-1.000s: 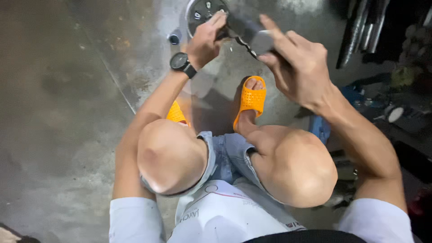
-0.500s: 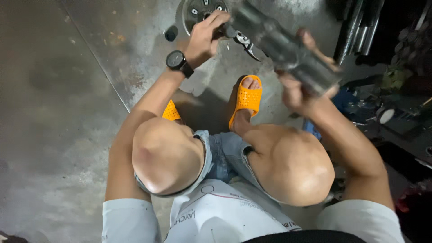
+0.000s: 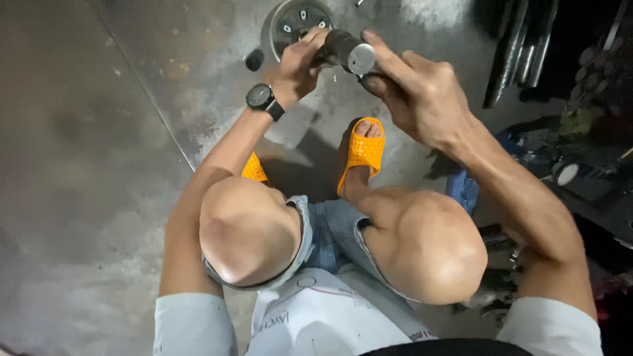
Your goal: The person sits on the floor and assembles a circular metal component by inserting small cylindrical pins into its holes. They use a hammer to tap the pins into place and occasionally use pliers to adjust or remove parts. The person flips the component over to work on the other side and continues inserting and securing the pins.
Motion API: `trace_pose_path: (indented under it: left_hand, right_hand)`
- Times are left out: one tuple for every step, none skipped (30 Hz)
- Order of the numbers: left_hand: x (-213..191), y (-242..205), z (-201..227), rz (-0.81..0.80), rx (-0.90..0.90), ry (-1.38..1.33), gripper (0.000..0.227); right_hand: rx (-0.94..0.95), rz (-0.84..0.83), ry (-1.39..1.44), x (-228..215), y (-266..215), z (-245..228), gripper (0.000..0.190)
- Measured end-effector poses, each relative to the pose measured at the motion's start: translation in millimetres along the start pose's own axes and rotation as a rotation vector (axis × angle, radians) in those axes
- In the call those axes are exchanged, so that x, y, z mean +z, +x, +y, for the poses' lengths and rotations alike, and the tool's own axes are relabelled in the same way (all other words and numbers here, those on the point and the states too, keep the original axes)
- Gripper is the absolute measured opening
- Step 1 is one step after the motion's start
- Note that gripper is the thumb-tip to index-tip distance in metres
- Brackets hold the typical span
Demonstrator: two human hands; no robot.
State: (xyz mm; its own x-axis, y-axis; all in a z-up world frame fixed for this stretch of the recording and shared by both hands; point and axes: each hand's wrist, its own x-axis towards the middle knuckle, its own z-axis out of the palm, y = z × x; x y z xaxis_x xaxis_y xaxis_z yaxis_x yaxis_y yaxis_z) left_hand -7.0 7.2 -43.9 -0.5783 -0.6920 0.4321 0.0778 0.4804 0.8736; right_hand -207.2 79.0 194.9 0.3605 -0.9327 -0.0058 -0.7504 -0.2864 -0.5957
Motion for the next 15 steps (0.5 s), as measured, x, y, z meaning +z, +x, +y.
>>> trace_pose_path:
  left_hand:
    - [-7,10,19,-0.012,-0.045,0.031,0.02]
    - [-11,17,38,-0.022,-0.093,0.055,0.008]
    - [-14,20,32,-0.022,-0.093,0.05,0.008]
    - [-15,16,30,-0.046,-0.074,0.042,0.02]
    - [-17,12,29,-0.069,-0.055,0.033,0.038]
    - [-16,11,26,-0.064,-0.056,0.039,0.038]
    - [-16,12,25,-0.057,-0.055,0.035,0.038]
    - [-15,16,24,-0.055,-0.042,0.031,0.037]
    - [-13,13,26,-0.055,-0.032,0.038,0.037]
    - [-12,15,25,-0.05,-0.087,0.066,0.027]
    - [-10,15,23,-0.045,-0.141,0.095,0.034]
    - [-11,17,29,-0.047,-0.143,0.092,0.034]
    - [-12,17,34,-0.06,-0.137,0.099,0.029]
    - [-12,16,39,-0.065,-0.136,0.105,0.035]
    - [-11,15,36,-0.059,-0.143,0.101,0.035]
  right_hand:
    - [-0.03,0.046,0.005,-14,5,-12,0.045]
    - [-0.056,0.086,0.007,-26,9,-24,0.047]
    - [-0.053,0.085,0.005,-29,5,-29,0.047]
    - [-0.094,0.269,0.088,-31,-1,-35,0.016]
    - [-0.129,0.456,0.17,-33,-6,-43,0.035]
    - [-0.136,0.454,0.174,-12,-10,-21,0.035]
    - [-0.177,0.352,0.161,6,-14,-1,0.019]
    - [-0.217,0.26,0.139,24,-19,18,0.038]
    - [-0.225,0.267,0.134,15,-12,7,0.038]
    - [-0.06,0.101,0.072,5,-5,-3,0.038]
    - [0.107,-0.063,0.011,-3,3,-12,0.048]
    - [0.111,-0.064,0.012,-12,4,-21,0.048]
    - [-0.001,0.075,0.034,-18,5,-30,0.021]
    - [-0.118,0.205,0.056,-26,7,-38,0.037]
    - [-0.117,0.195,0.057,6,-15,-16,0.037]
